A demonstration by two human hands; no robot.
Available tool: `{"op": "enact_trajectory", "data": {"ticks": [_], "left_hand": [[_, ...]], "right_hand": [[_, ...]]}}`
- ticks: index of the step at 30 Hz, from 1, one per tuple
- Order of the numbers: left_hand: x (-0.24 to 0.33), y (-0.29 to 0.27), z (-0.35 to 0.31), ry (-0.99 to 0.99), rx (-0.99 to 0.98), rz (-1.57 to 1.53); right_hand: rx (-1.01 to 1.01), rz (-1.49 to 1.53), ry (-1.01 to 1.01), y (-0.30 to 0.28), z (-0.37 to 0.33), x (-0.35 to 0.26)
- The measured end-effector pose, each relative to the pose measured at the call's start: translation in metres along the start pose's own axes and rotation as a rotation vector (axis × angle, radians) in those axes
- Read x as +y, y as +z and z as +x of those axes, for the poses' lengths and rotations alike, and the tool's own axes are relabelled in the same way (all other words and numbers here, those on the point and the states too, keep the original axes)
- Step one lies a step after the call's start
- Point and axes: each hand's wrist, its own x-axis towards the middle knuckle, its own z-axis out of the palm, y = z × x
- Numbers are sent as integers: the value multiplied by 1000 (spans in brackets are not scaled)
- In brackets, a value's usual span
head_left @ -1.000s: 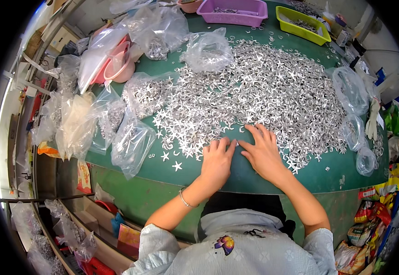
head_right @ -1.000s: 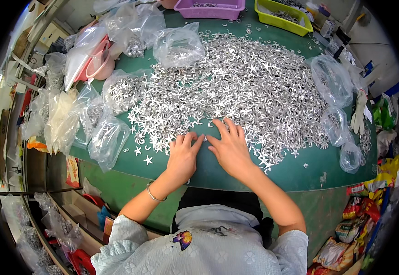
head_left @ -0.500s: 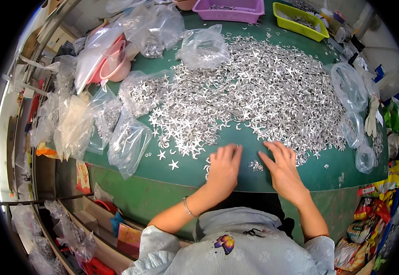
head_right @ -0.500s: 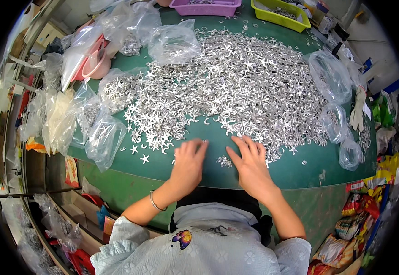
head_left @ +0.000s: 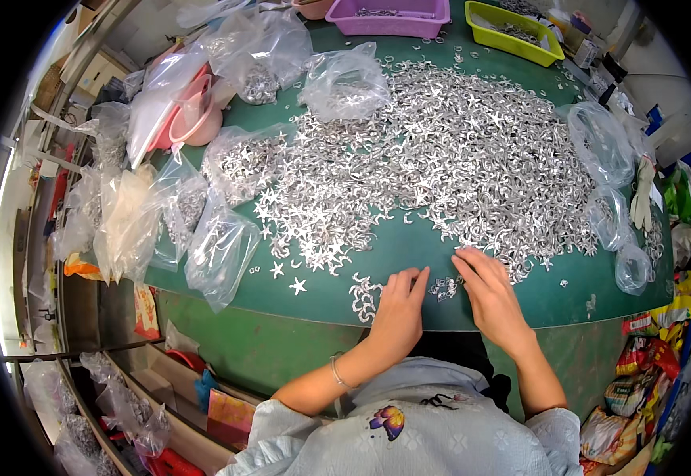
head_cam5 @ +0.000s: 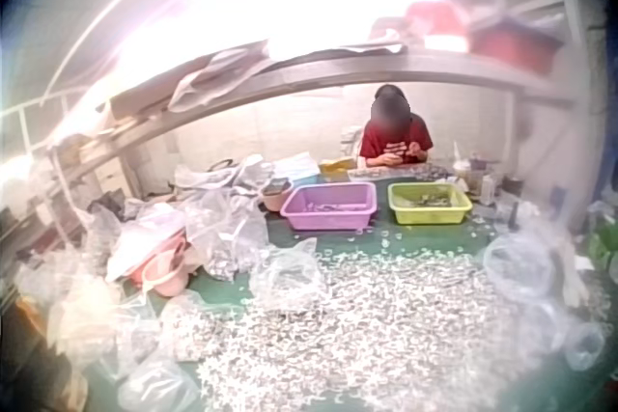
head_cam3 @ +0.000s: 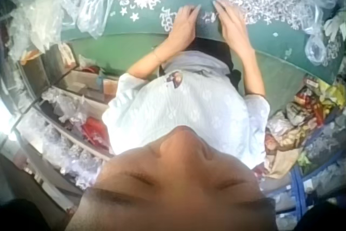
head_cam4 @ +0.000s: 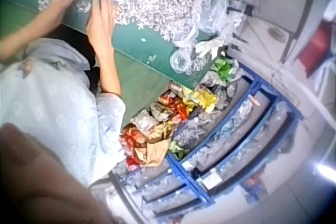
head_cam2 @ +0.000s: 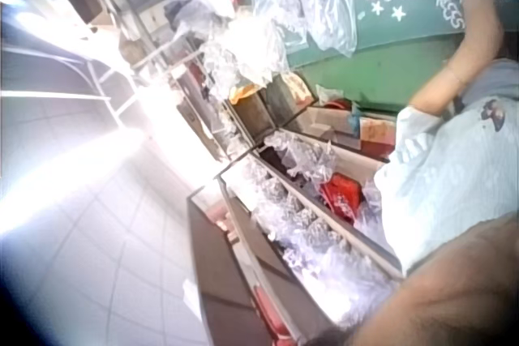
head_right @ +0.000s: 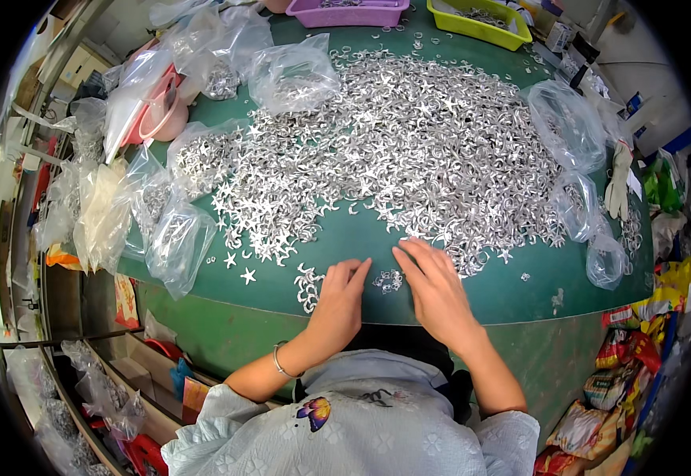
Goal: The person sorts small star-shaped and crescent-moon-shaped metal charms by hand on a green workbench, moving them between piles and into plastic bags.
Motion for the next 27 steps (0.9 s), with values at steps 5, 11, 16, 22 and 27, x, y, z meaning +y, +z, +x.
{"op": "enact_trajectory", "data": {"ticks": [5, 11, 16, 22, 27], "left_hand": [[1, -6, -25, -126, -438, -607], [-18, 35, -57, -484, -719, -1064], [-32, 62, -63, -740, -744, -1609], [-39, 75, -52, -959, -575, -1929], [-60, 102, -60, -697, -602, -2515]], "right_hand": [[22, 256, -43, 13, -3, -6], [7, 148, 79, 13, -14, 0], [-135, 204, -18, 13, -23, -9], [-139, 152, -53, 22, -11, -9], [-202, 24, -122, 31, -12, -13]]}}
